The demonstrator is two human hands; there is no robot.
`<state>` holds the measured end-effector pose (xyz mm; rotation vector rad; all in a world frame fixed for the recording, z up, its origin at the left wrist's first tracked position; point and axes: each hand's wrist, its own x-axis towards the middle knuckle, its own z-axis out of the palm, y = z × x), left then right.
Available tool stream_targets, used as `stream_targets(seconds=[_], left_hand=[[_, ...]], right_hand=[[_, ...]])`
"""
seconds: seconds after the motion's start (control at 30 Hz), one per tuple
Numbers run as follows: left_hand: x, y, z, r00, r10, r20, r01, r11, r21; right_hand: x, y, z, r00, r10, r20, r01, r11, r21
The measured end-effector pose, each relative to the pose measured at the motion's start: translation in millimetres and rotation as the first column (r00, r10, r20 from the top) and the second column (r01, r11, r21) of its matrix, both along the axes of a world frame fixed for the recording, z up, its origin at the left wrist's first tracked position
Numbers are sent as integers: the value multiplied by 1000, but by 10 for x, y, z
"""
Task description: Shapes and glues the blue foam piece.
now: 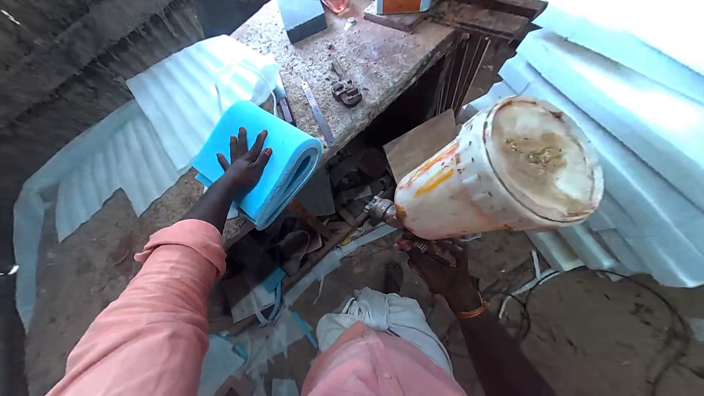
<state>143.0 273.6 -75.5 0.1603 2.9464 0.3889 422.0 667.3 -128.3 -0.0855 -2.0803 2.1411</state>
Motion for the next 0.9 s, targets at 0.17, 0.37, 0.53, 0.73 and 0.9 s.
stream_targets(seconds=[0.17,0.37,0.53,0.73,0.9], left_hand=[[16,15,18,1000,8,7,-7,1000,-7],[22,16,14,1000,8,5,-8,1000,6],[13,1,3,1000,5,5,-5,1000,4],[-10,0,-12,1000,16,-8,-16,1000,5],[-30,-101,-11,996,42,-74,-32,991,131]], right_hand=[[84,-79,-6,996,88,-22,-88,996,22],[184,-193,47,987,159,-4,-157,979,126],[215,-269,-41,967,242,80,-252,955,158],[229,-289,38,938,310,158,-324,943,78],[314,-121,-228,958,286,0,-283,951,125]])
